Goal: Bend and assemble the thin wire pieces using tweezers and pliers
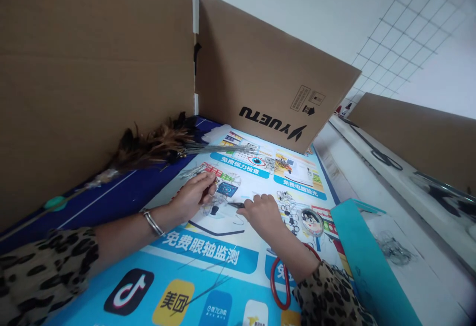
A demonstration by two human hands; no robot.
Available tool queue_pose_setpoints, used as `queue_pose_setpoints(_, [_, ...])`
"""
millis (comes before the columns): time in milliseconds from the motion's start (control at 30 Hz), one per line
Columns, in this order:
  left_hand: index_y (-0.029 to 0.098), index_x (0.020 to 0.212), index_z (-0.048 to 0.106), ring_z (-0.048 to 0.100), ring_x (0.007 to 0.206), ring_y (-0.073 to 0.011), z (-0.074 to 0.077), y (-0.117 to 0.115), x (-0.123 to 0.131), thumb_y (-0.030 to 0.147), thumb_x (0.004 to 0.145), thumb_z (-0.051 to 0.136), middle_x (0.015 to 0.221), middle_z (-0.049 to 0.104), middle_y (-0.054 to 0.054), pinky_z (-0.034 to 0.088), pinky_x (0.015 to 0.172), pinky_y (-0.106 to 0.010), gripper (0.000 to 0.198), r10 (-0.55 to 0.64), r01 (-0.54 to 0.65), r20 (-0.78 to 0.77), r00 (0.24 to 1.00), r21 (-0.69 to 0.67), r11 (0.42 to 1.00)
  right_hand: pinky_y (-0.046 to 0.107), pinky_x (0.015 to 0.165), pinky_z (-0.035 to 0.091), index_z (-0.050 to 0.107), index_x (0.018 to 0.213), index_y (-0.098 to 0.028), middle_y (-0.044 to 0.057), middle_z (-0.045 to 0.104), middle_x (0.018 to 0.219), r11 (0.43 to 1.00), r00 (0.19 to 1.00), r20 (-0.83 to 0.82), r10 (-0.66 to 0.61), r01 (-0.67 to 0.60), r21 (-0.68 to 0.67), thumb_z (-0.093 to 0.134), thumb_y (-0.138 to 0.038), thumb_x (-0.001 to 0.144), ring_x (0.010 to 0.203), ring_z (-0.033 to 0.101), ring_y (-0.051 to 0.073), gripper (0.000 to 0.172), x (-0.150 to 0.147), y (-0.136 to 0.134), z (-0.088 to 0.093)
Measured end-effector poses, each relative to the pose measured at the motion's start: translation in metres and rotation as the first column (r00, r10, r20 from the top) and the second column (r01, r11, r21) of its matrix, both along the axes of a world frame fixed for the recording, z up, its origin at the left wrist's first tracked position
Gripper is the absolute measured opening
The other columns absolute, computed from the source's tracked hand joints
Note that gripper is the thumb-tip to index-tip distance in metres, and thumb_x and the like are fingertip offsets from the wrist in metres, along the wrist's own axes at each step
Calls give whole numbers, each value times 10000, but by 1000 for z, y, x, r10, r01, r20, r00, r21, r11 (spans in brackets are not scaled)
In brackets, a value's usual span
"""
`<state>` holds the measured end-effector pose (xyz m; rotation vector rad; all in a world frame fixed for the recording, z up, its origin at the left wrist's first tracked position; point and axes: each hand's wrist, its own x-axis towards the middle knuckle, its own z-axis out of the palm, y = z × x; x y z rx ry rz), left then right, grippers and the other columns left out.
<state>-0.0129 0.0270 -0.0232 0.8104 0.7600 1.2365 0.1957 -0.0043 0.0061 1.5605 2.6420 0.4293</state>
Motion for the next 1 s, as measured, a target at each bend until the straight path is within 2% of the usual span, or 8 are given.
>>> queue_pose_setpoints(200, [169,765,475,364,376,-35,1,-2,0,399,780,583,564,483,42,274,359,-141,254,-46,46,-28,999,4,999,260,664,339,619,830,-182,56,622,771,993,984,-147,-98,87,-81,341,-547,881,757,569,167,461,13,7,4])
queue_pose_setpoints(333, [171,753,474,323,382,-34,2,-4,2,402,793,569,539,439,49,219,351,-137,253,-91,94,-89,992,36,995,207,598,333,595,779,-185,7,602,732,965,909,-406,-95,-17,-263,306,-514,907,703,545,122,456,18,8,12])
queue_pose_setpoints(400, [171,740,472,306,392,-38,4,-5,3,398,794,570,524,413,52,182,351,-138,253,-126,133,-122,984,52,990,190,587,339,589,749,-177,-13,581,699,910,827,-551,-113,-136,-391,313,-502,906,671,525,103,454,18,8,14])
queue_pose_setpoints(467, [174,765,494,284,395,-43,5,-7,3,400,798,562,507,390,56,144,354,-145,239,-169,179,-154,973,54,982,179,575,348,593,746,-165,-20,557,678,828,738,-653,-171,-251,-501,339,-499,895,638,503,91,445,17,7,15])
queue_pose_setpoints(567, [174,877,552,273,396,-53,6,-8,3,404,817,531,483,375,57,150,369,-159,238,-251,267,-191,949,59,962,172,529,347,601,761,-150,-22,511,634,702,645,-710,-283,-365,-611,371,-510,873,563,459,76,442,17,6,17])
queue_pose_setpoints(767, [157,960,605,290,379,-60,3,-10,1,377,787,565,443,380,55,185,380,-174,283,-359,383,-236,903,63,922,169,501,350,606,764,-134,-24,472,583,514,603,-689,-401,-474,-715,399,-601,820,500,422,60,514,19,5,20])
queue_pose_setpoints(867, [158,916,620,286,361,-60,3,-11,0,353,777,571,428,400,48,176,370,-175,244,-359,381,-222,907,64,922,168,502,358,611,771,-133,-24,475,575,454,605,-652,-457,-472,-756,399,-631,803,491,419,56,542,19,6,19])
queue_pose_setpoints(1000, [161,834,630,290,364,-63,5,-12,-1,356,789,548,433,430,31,176,371,-178,216,-297,344,-289,910,127,930,165,489,357,614,762,-134,-22,483,578,450,601,-626,-497,-438,-778,407,-639,795,481,417,53,547,21,7,18])
